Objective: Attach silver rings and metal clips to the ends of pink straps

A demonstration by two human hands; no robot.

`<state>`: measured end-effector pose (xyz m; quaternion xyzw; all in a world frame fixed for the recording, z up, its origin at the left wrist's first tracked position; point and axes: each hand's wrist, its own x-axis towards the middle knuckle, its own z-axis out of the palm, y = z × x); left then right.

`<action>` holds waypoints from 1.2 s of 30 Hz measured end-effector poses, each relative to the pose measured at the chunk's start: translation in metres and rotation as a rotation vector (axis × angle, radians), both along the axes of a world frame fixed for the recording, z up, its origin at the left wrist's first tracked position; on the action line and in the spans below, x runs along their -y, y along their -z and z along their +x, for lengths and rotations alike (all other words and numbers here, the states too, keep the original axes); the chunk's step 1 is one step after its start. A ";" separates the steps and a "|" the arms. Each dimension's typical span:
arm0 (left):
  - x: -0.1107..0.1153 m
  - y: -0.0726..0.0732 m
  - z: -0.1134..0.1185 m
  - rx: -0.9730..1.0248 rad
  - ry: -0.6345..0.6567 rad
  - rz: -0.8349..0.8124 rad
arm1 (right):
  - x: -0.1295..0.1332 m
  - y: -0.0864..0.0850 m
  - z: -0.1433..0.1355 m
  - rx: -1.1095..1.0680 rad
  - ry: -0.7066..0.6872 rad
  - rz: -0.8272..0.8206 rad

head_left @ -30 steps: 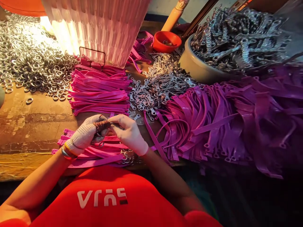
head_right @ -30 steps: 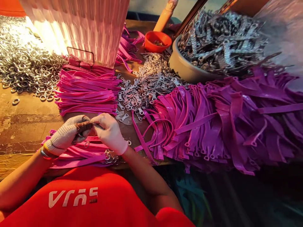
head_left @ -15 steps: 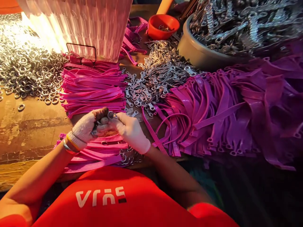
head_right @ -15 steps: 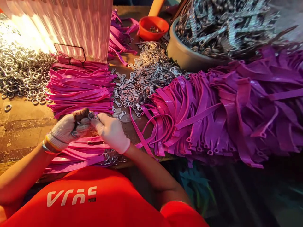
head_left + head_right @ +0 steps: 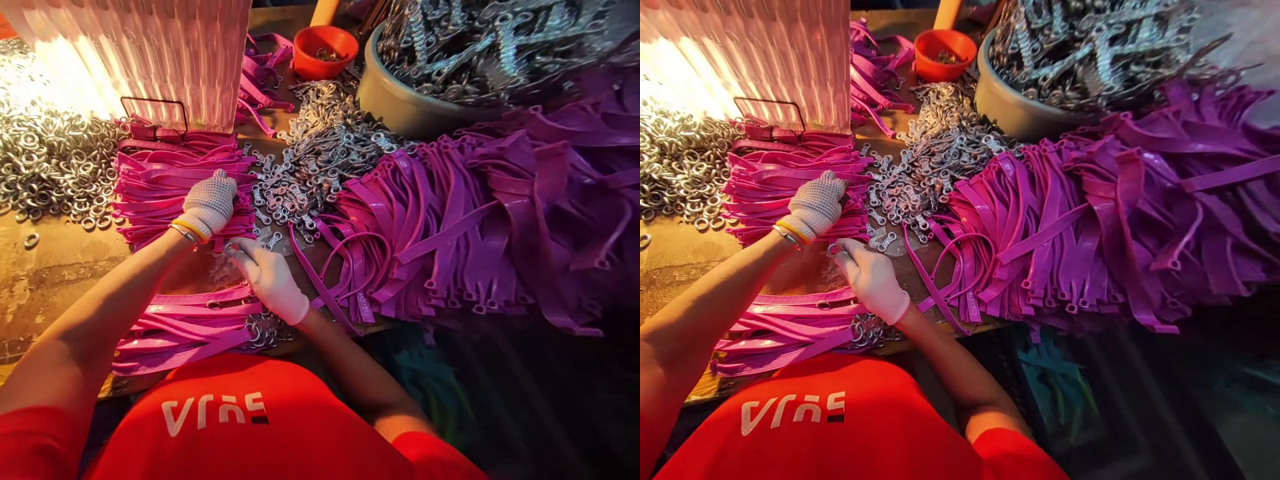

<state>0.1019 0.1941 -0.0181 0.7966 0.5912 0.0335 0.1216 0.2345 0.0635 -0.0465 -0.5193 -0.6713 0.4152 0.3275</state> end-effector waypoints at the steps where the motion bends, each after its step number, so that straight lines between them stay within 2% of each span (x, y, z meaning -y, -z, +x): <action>1: 0.001 0.002 0.001 -0.009 -0.017 -0.003 | 0.000 0.001 0.000 0.004 0.004 0.009; 5: 0.001 0.003 0.001 -0.078 -0.078 -0.011 | 0.001 0.005 -0.001 -0.024 -0.026 0.074; 11: 0.003 0.005 -0.001 -0.097 -0.036 -0.022 | 0.009 0.014 -0.004 0.000 -0.060 0.147; 13: 0.004 0.005 -0.006 -0.042 -0.050 -0.011 | 0.012 0.015 -0.002 0.025 -0.038 0.176; 16: 0.015 0.001 -0.019 0.173 -0.028 0.021 | 0.013 0.010 0.003 0.005 0.025 0.218; 18: 0.033 -0.005 -0.030 0.352 -0.011 -0.011 | 0.013 0.002 0.007 -0.033 0.036 0.224; 19: 0.046 -0.009 -0.035 0.440 -0.012 -0.061 | 0.013 -0.002 0.007 -0.035 0.031 0.231; 20: 0.061 -0.013 -0.040 0.609 -0.047 -0.170 | 0.012 -0.007 0.007 -0.013 0.023 0.244; 23: 0.108 -0.023 -0.050 1.006 -0.202 -0.482 | 0.012 -0.022 0.001 0.225 -0.021 0.298; 25: 0.133 -0.024 -0.052 1.098 -0.291 -0.570 | 0.014 -0.030 -0.006 0.469 -0.085 0.324; 28: 0.157 -0.018 -0.053 1.096 -0.358 -0.541 | 0.020 -0.037 -0.014 0.749 -0.214 0.377; 30: 0.166 -0.010 -0.054 0.992 -0.294 -0.435 | 0.024 -0.038 -0.017 0.833 -0.276 0.423; 33: 0.173 0.002 -0.058 0.747 -0.138 -0.236 | 0.030 -0.032 -0.018 0.858 -0.290 0.461; 36: 0.175 0.008 -0.064 0.722 -0.095 -0.208 | 0.032 -0.025 -0.018 0.779 -0.222 0.456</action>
